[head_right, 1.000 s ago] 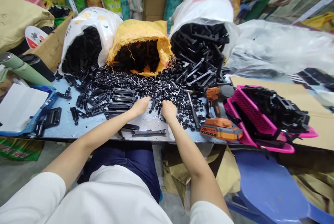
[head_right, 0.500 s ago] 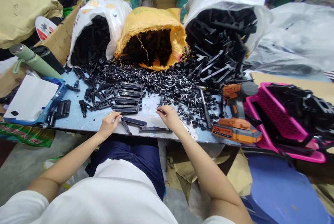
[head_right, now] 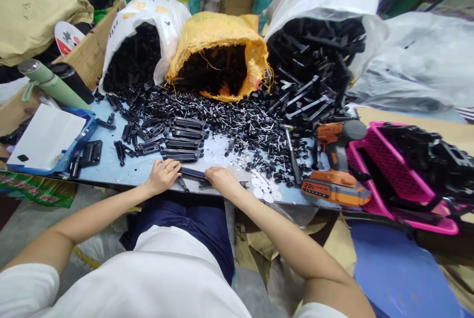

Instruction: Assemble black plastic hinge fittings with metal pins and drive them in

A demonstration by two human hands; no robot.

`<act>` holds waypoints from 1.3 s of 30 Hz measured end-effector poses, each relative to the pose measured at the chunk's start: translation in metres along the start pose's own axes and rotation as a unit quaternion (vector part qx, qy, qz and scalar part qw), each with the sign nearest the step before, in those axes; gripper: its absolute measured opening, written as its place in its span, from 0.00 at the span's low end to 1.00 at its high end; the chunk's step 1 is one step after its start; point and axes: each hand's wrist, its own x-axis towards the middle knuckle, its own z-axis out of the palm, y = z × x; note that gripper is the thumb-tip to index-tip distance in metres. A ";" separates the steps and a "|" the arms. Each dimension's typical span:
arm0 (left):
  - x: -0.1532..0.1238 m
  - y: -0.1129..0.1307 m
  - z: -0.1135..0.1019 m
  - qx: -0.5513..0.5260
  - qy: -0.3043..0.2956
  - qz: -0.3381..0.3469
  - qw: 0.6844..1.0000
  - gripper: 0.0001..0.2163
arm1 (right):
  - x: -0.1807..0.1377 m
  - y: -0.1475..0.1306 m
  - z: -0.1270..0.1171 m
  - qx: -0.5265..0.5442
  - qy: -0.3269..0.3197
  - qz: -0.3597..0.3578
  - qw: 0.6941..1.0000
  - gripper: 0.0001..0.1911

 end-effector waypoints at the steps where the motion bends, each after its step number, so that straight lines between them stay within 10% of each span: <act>1: 0.004 0.003 0.001 -0.011 -0.007 0.025 1.000 0.13 | -0.002 0.003 0.007 -0.001 0.010 -0.013 1.000 0.11; 5: 0.026 0.017 0.016 -0.053 -0.110 0.119 0.985 0.21 | -0.022 0.027 0.034 -0.035 0.099 -0.062 0.993 0.17; 10: 0.050 0.022 0.018 -0.068 -0.176 0.057 0.980 0.26 | -0.042 0.039 0.020 -0.136 0.144 -0.014 0.980 0.29; 14: 0.052 0.031 -0.036 -0.212 -0.084 0.026 0.973 0.27 | -0.047 0.002 -0.036 0.047 0.144 -0.162 0.975 0.29; 17: 0.048 0.055 -0.086 -0.422 -0.010 0.057 0.905 0.28 | -0.050 -0.040 -0.058 0.292 0.120 -0.278 0.907 0.26; 22: 0.041 0.099 -0.099 -0.500 0.178 -0.036 0.847 0.28 | -0.022 -0.098 0.000 0.525 0.302 -0.225 0.763 0.25; 25: 0.034 0.102 -0.072 -0.395 0.240 -0.069 0.884 0.32 | 0.009 -0.103 0.041 0.497 0.416 -0.072 0.758 0.29; 30: 0.013 0.052 -0.022 -0.124 0.164 -0.009 0.979 0.33 | 0.006 0.004 0.016 0.147 0.392 0.104 0.902 0.32; 35: 0.020 0.019 0.007 -0.028 -0.047 -0.096 0.994 0.21 | -0.067 0.162 -0.067 -0.133 0.391 0.445 0.795 0.35; 39: 0.059 0.029 0.017 -0.035 -0.117 -0.253 0.960 0.33 | -0.088 0.209 -0.115 -0.175 0.342 0.606 0.696 0.40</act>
